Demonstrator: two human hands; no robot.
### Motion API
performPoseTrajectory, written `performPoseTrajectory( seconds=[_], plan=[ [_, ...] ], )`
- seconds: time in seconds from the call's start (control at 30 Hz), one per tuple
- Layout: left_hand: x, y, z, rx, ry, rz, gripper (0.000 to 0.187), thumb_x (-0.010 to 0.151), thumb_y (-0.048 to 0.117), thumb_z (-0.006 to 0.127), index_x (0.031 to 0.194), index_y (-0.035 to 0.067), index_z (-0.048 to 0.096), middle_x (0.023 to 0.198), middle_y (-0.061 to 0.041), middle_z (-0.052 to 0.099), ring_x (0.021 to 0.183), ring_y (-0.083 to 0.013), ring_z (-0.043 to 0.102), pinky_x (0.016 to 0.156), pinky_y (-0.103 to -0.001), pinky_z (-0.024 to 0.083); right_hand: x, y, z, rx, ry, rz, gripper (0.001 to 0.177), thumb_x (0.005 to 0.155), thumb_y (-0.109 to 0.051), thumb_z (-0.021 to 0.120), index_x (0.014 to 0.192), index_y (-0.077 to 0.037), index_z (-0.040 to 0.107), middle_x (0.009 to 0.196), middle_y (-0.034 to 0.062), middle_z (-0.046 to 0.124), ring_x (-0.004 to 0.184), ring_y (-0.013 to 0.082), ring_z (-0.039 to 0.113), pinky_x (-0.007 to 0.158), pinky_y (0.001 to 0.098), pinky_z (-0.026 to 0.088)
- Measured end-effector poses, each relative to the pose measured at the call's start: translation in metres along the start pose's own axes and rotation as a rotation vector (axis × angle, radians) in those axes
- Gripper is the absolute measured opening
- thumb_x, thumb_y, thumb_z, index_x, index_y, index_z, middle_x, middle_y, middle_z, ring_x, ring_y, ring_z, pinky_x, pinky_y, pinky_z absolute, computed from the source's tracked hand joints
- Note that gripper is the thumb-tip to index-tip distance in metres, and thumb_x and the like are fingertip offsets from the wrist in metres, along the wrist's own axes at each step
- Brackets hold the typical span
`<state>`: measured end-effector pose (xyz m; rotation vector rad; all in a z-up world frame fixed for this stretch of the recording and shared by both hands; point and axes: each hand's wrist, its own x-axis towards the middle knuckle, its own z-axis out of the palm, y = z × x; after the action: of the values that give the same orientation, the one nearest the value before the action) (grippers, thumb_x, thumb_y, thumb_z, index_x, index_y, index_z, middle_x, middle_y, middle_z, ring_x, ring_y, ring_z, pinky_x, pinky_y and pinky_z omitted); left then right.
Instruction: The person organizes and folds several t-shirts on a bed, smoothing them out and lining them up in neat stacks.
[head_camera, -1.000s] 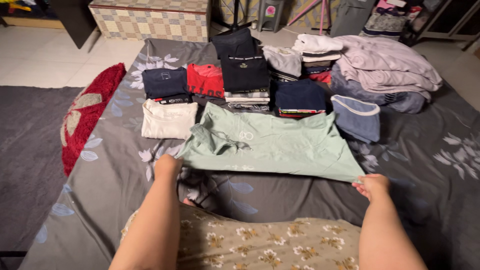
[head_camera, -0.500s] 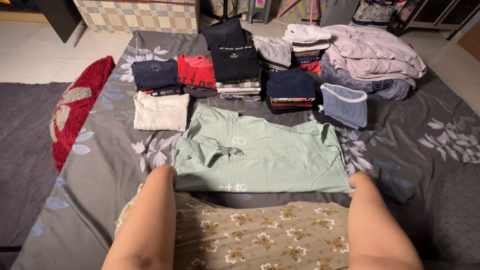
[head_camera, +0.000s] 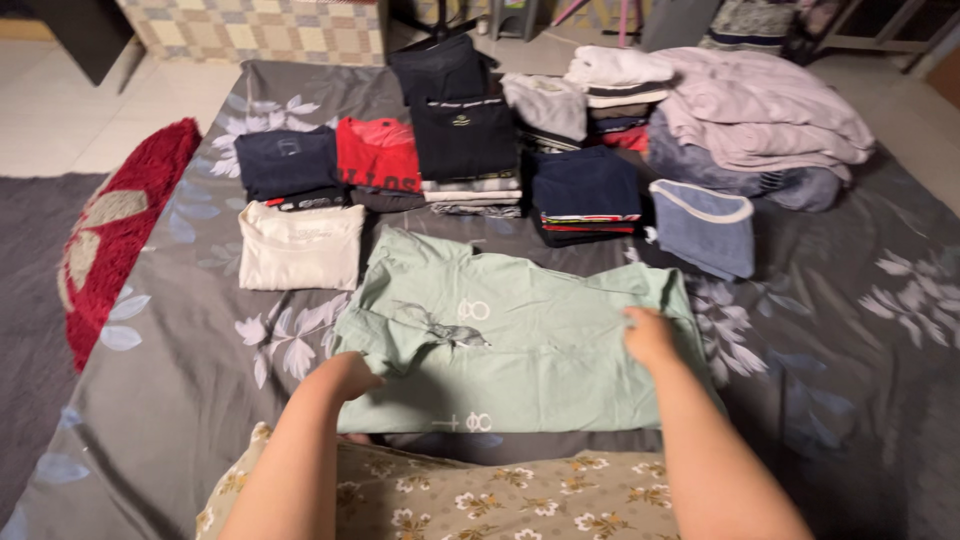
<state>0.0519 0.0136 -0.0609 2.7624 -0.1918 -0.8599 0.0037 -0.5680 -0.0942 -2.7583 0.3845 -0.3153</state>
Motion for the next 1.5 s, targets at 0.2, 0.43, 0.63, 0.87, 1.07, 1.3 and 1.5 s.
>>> performPoseTrajectory(
  seconds=[0.2,0.43,0.63,0.87,1.07,1.3,1.5],
  plan=[
    [0.045,-0.013,0.01,-0.277,0.152,0.171,0.057,0.078,0.025,0.075,0.131,0.009,0.061,0.09,-0.021,0.074,0.074,-0.0282,0.067,0.066,-0.041,0.054,0.001,0.001,-0.042,-0.359,-0.087,0.45,0.066,0.089,-0.042,0.059,0.149,-0.023,0.038,0.163,0.0205,0.005,0.143,0.0571,0.004,0.105,0.0767,0.008],
    [0.019,0.025,-0.033,-1.187,0.187,-0.086,0.04,0.084,0.013,0.068,0.124,0.012,0.058,0.088,-0.01,0.065,0.077,-0.0226,0.063,0.069,-0.038,0.055,-0.019,-0.129,-0.018,-0.053,-0.158,-0.055,0.065,0.088,-0.022,0.064,0.15,-0.019,0.044,0.14,0.0166,0.053,0.128,0.0362,0.053,0.101,0.0509,0.048],
    [0.009,0.019,-0.032,-1.402,0.005,-0.166,0.034,0.1,0.027,0.045,0.118,0.001,0.057,0.102,-0.014,0.07,0.084,-0.0261,0.069,0.08,-0.043,0.058,-0.083,-0.277,0.025,0.98,-0.843,0.163,0.077,0.091,-0.008,0.055,0.157,-0.021,0.018,0.113,0.0141,0.073,0.084,0.0227,0.074,0.071,0.0339,0.055],
    [0.006,0.007,-0.019,-1.882,-0.152,0.051,0.02,0.1,0.016,0.042,0.118,0.007,0.045,0.112,-0.016,0.069,0.107,-0.0312,0.072,0.093,-0.045,0.054,-0.095,-0.37,0.04,1.565,-0.667,0.571,0.052,0.095,-0.018,0.058,0.145,-0.019,0.042,0.123,0.002,0.06,0.1,0.02,0.065,0.084,0.0448,0.053],
    [0.004,-0.006,-0.01,-1.752,-0.267,-0.354,0.051,0.098,0.038,0.038,0.136,0.005,0.045,0.137,-0.025,0.056,0.121,-0.0424,0.061,0.1,-0.053,0.046,-0.083,-0.335,0.061,1.966,-0.47,0.638,0.01,0.092,-0.009,0.067,0.094,0.0,0.063,0.091,0.0101,0.063,0.096,0.0279,0.071,0.091,0.0465,0.059],
    [-0.009,0.015,-0.017,-1.673,-0.219,-0.442,0.09,0.093,0.069,0.053,0.144,-0.003,0.036,0.146,-0.027,0.046,0.125,-0.042,0.056,0.103,-0.053,0.044,-0.133,-0.311,0.055,1.492,-0.551,0.812,0.022,0.09,-0.015,0.072,0.098,-0.002,0.057,0.087,0.0095,0.059,0.083,0.0309,0.066,0.085,0.0503,0.058],
    [-0.009,0.021,-0.01,-1.503,-0.014,-0.23,0.057,0.084,0.047,0.074,0.117,0.001,0.062,0.108,-0.011,0.063,0.091,-0.0248,0.062,0.083,-0.041,0.056,-0.134,-0.315,0.072,1.594,-0.547,0.601,0.029,0.084,-0.002,0.075,0.107,-0.002,0.057,0.092,0.0095,0.065,0.074,0.0211,0.058,0.073,0.0401,0.051]
  ],
)
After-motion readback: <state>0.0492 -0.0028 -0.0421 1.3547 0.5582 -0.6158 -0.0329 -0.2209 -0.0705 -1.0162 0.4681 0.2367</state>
